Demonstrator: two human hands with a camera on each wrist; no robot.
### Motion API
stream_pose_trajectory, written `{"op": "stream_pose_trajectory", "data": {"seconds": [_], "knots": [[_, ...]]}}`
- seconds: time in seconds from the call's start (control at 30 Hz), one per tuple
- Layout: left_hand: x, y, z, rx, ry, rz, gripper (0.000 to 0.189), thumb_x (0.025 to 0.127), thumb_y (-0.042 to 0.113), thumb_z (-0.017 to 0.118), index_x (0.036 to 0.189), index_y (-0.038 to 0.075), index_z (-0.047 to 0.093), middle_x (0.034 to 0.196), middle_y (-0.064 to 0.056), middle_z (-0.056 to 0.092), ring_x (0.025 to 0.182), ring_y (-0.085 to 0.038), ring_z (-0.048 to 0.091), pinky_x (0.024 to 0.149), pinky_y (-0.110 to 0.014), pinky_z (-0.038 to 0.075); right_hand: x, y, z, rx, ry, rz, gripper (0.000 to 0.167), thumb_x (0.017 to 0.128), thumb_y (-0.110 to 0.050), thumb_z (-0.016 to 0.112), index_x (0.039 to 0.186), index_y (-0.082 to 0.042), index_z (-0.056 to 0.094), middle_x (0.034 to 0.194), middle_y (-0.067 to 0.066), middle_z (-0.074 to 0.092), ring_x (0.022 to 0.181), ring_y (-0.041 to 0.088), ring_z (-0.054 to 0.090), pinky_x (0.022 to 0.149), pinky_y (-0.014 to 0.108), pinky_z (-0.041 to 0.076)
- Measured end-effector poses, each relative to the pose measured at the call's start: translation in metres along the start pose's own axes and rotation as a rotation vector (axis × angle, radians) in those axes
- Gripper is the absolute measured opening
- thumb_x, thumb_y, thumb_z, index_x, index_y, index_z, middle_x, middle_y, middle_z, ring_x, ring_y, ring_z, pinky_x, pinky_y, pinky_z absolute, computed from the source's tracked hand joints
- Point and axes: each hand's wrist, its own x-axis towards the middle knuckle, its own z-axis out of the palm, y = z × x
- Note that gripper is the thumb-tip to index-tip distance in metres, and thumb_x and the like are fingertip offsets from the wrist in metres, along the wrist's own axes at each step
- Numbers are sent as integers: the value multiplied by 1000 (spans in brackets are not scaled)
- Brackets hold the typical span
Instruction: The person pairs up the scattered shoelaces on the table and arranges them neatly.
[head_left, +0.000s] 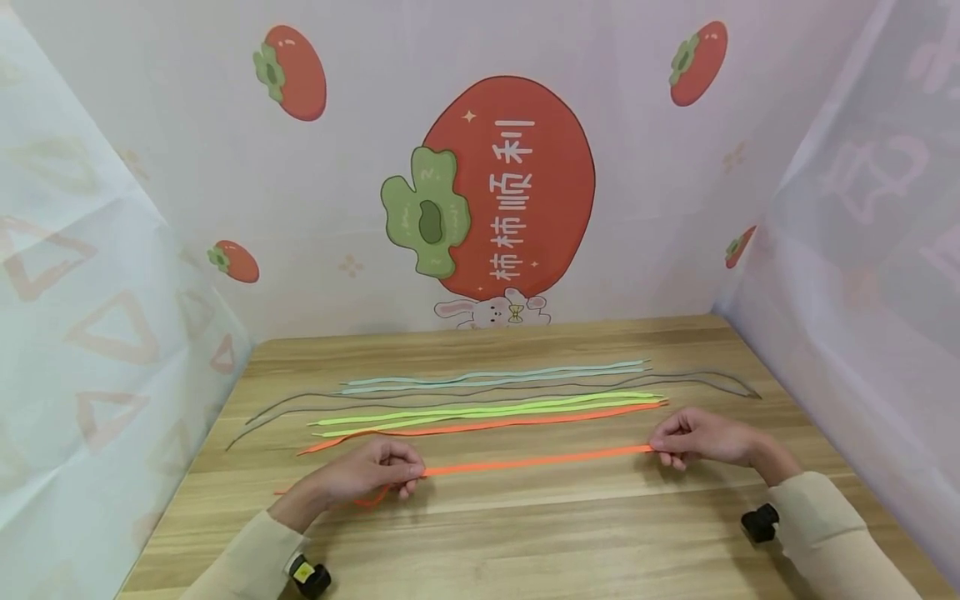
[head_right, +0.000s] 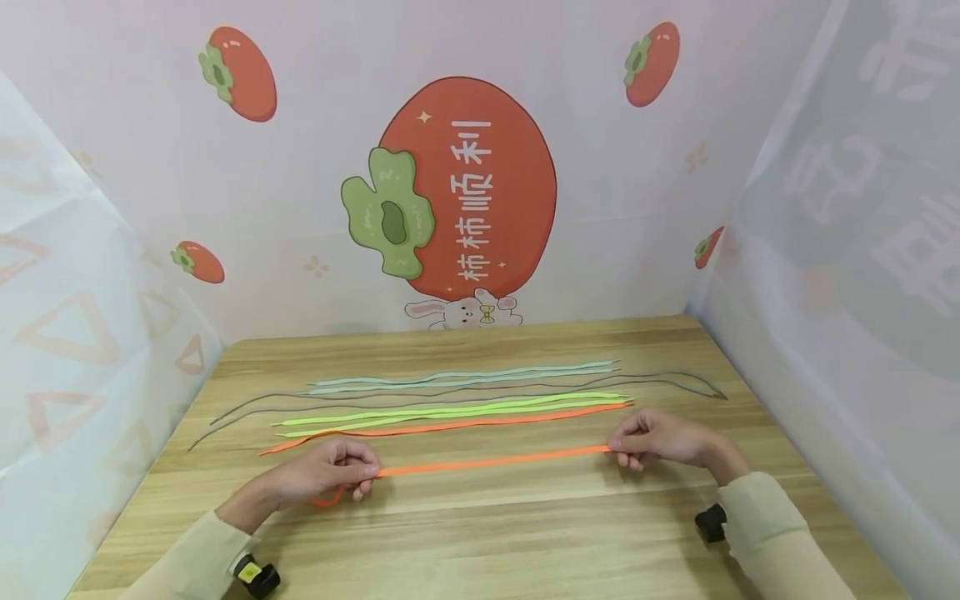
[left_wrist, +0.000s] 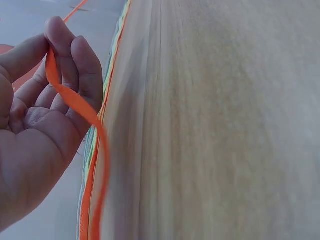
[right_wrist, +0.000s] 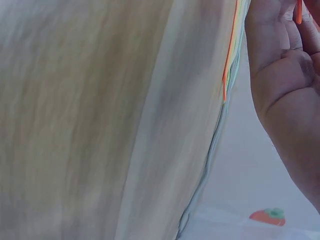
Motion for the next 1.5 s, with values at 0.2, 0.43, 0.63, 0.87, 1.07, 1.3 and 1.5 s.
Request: {"op": "stream_pose_trajectory", "data": {"seconds": [0.2, 0.43, 0.63, 0.87, 1.07, 1.3, 1.5], "knots": [[-13, -3, -7, 21, 24, 20, 39, 110, 19, 58, 118, -19, 60, 95, -5, 68, 80, -6, 66, 76, -26, 59, -5, 6, -5, -5, 14, 7, 31, 111, -14, 54, 114, 13, 69, 91, -3, 70, 79, 2, 64, 70, 22, 58], [-31, -8, -21, -33, 33, 43, 35, 112, 13, 53, 118, -21, 58, 96, 0, 66, 82, -6, 64, 78, -25, 58, -10, 9, -12, 16, 36, 19, 33, 112, -14, 53, 116, 16, 66, 93, -1, 69, 79, 2, 63, 70, 21, 57], [-51, -16, -36, 25, 96, 23, 37, 112, 15, 53, 118, -21, 59, 95, 3, 68, 82, -5, 64, 77, -25, 58, -14, 9, -17, -4, 74, 29, 33, 112, -14, 53, 117, 15, 67, 93, 0, 69, 80, 3, 63, 71, 24, 59], [-75, -27, -54, 14, 121, 26, 34, 113, 10, 49, 117, -23, 57, 94, 6, 66, 82, -3, 63, 73, -22, 57, -19, 12, -23, -17, 108, 26, 34, 112, -14, 51, 116, 17, 66, 92, 1, 68, 79, 4, 62, 71, 25, 58], [-93, -33, -67, -8, 147, -4, 35, 113, 10, 47, 119, -24, 54, 96, 7, 65, 85, -2, 63, 76, -23, 58, -22, 16, -25, -22, 133, 49, 35, 113, -16, 51, 117, 16, 66, 93, 3, 68, 79, 5, 63, 71, 24, 58], [-108, -36, -80, 2, 225, -36, 35, 113, 11, 48, 121, -23, 56, 95, 7, 65, 85, -2, 64, 78, -24, 58, -23, 18, -29, -3, 154, 56, 35, 112, -15, 51, 118, 18, 64, 95, 4, 68, 80, 4, 62, 73, 23, 58], [-118, -34, -90, 23, 277, -33, 33, 112, 10, 50, 123, -20, 58, 97, 4, 67, 87, -4, 65, 80, -25, 60, -21, 14, -34, -50, 192, 75, 35, 112, -17, 53, 117, 16, 65, 95, 6, 67, 81, 4, 62, 74, 23, 58]]}}
